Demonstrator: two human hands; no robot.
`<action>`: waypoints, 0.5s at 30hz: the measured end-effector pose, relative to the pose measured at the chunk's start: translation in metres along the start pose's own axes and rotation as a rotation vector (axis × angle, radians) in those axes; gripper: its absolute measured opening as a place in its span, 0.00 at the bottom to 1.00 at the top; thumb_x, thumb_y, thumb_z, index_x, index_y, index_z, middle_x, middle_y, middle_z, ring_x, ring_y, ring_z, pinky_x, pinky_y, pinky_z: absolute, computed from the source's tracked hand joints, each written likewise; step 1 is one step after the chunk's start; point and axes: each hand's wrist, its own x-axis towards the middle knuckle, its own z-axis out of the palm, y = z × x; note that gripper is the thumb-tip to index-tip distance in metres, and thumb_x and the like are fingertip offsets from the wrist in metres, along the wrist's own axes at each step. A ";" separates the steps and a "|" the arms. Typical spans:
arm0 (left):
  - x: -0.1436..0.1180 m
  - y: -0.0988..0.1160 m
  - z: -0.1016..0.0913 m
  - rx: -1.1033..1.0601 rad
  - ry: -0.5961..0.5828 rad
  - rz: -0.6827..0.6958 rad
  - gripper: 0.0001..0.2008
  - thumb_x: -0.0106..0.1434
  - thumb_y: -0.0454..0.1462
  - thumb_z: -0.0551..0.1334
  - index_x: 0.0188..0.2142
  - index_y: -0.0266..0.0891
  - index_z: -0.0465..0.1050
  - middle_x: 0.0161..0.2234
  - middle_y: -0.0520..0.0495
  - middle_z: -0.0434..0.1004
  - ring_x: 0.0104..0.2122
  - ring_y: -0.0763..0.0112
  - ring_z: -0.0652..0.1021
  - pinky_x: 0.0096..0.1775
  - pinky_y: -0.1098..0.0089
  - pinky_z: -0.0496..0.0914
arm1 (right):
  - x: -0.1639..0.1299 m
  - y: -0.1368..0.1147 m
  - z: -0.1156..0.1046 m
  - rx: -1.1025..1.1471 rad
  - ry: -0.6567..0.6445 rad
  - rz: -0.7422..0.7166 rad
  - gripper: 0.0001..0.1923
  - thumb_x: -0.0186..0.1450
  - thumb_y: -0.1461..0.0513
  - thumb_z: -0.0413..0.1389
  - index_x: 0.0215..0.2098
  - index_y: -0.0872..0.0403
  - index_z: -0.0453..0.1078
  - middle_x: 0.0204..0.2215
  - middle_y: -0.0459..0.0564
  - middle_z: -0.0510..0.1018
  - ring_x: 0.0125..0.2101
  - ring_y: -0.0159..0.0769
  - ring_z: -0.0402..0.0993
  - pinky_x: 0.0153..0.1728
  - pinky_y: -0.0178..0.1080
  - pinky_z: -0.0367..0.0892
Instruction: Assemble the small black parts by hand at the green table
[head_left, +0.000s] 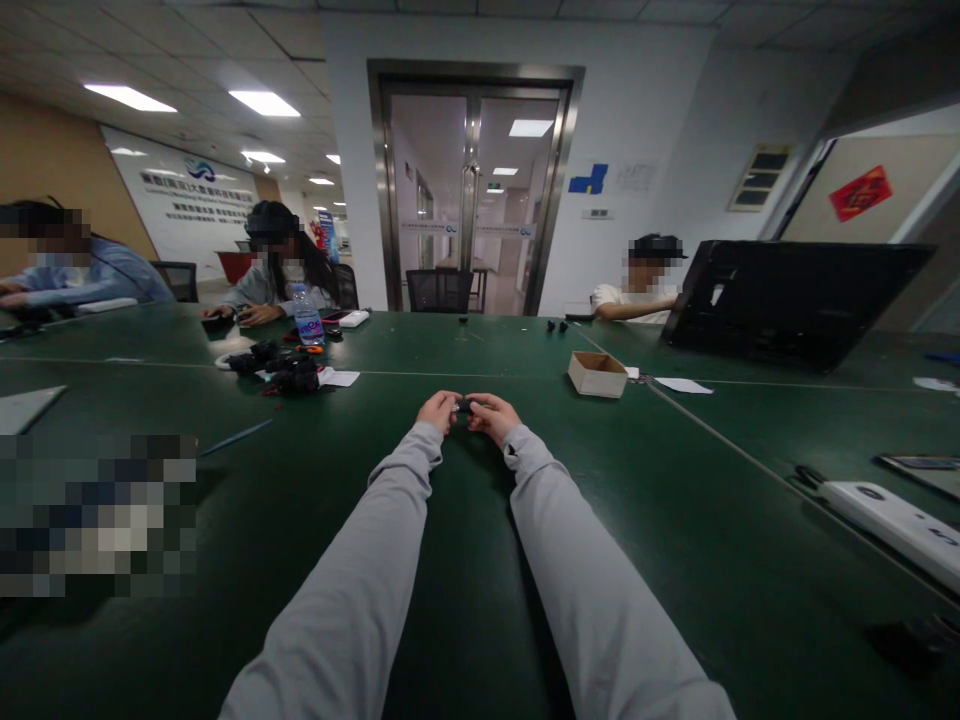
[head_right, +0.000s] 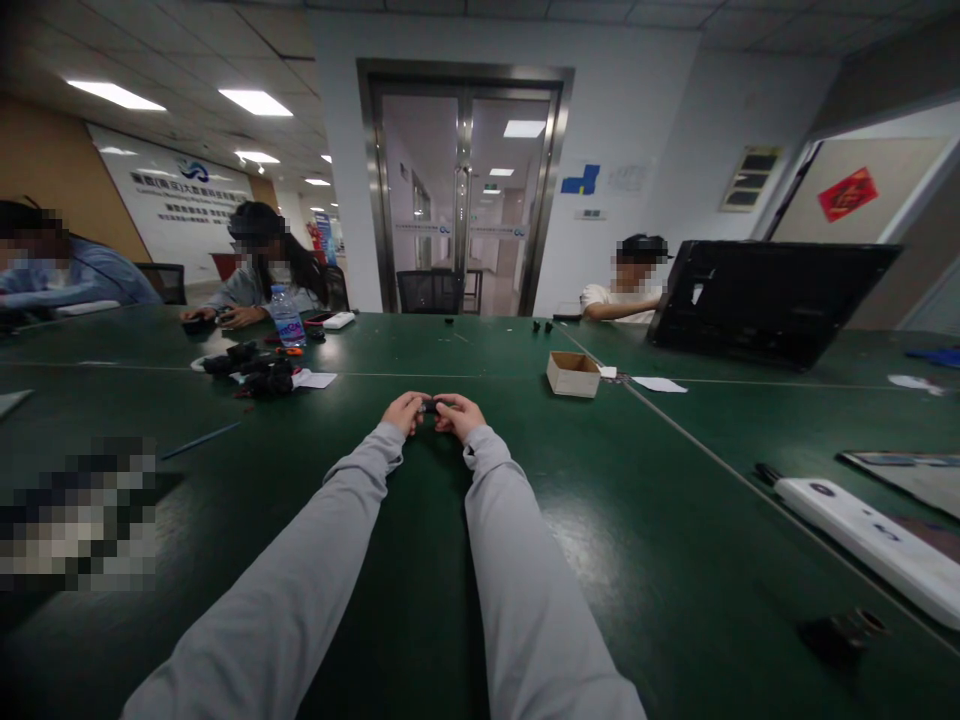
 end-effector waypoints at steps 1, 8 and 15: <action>0.000 -0.001 0.000 0.005 0.012 0.000 0.12 0.57 0.37 0.52 0.39 0.38 0.68 0.18 0.55 0.62 0.12 0.82 0.60 0.14 0.79 0.56 | 0.000 0.000 0.000 0.001 -0.004 -0.003 0.12 0.52 0.65 0.59 0.36 0.56 0.68 0.15 0.42 0.71 0.14 0.25 0.66 0.20 0.32 0.70; -0.001 0.002 0.001 -0.002 0.010 -0.032 0.12 0.58 0.38 0.51 0.39 0.37 0.68 0.17 0.55 0.62 0.11 0.82 0.59 0.14 0.78 0.57 | 0.000 0.000 -0.001 0.005 -0.004 -0.001 0.12 0.52 0.65 0.59 0.36 0.56 0.68 0.15 0.42 0.71 0.14 0.25 0.66 0.21 0.32 0.69; -0.004 0.007 0.000 -0.016 -0.036 -0.025 0.13 0.58 0.35 0.49 0.38 0.35 0.68 0.13 0.57 0.58 0.10 0.81 0.58 0.13 0.79 0.53 | 0.001 0.001 -0.001 0.010 -0.015 -0.019 0.12 0.51 0.65 0.59 0.35 0.57 0.69 0.15 0.43 0.71 0.15 0.26 0.67 0.20 0.32 0.69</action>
